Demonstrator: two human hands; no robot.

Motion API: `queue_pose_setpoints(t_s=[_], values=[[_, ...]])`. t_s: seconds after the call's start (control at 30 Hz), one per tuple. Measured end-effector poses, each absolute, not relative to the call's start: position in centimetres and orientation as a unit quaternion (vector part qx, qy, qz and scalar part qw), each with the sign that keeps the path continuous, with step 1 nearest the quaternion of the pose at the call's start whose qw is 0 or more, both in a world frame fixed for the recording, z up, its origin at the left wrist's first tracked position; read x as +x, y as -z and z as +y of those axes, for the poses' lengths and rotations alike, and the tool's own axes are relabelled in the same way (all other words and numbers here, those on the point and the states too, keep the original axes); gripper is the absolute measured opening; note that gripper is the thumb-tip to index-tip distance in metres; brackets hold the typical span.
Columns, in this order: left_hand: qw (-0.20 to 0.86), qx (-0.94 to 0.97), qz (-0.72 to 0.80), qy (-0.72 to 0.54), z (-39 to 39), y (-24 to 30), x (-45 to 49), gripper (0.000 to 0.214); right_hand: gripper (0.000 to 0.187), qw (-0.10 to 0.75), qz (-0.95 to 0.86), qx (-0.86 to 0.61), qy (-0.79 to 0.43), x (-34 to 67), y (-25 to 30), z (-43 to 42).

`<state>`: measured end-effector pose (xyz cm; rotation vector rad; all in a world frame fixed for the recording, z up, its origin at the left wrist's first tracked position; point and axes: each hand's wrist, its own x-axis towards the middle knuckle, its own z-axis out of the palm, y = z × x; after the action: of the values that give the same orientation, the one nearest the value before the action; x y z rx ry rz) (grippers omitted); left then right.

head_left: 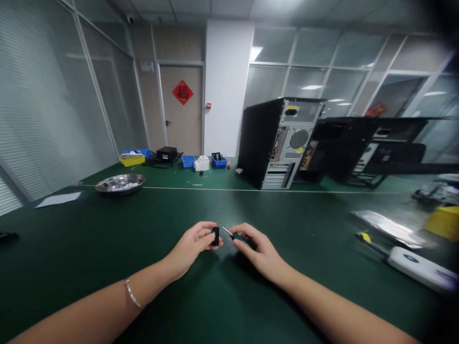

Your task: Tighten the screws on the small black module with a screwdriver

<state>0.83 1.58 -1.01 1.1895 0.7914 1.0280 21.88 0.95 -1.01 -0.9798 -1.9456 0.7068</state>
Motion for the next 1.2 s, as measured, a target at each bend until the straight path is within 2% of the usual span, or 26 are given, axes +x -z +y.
queue_pose_setpoints(t_s=[0.17, 0.33, 0.63, 0.87, 1.2], values=[[0.581, 0.535, 0.41, -0.456, 2.7, 0.9, -0.3, 0.034, 0.021, 0.384, -0.761, -0.41, -0.325, 22.5, 1.0, 1.3], [0.515, 0.597, 0.443, -0.428, 3.2, 1.1, -0.8, 0.032, 0.019, 0.374, -0.788, -0.382, -0.305, 22.3, 0.9, 1.0], [0.483, 0.646, 0.441, -0.394, 2.4, 1.0, -0.3, 0.03, 0.018, 0.356, -0.827, -0.332, -0.283, 22.2, 0.6, 0.6], [0.416, 0.721, 0.404, -0.38, 2.1, 0.8, -0.1, 0.027, 0.02, 0.351, -0.829, -0.339, -0.274, 22.2, 0.6, 0.6], [0.456, 0.695, 0.394, -0.392, 2.1, 1.5, -0.1, 0.025, 0.027, 0.336, -0.839, -0.323, -0.282, 22.3, 0.5, 0.5]])
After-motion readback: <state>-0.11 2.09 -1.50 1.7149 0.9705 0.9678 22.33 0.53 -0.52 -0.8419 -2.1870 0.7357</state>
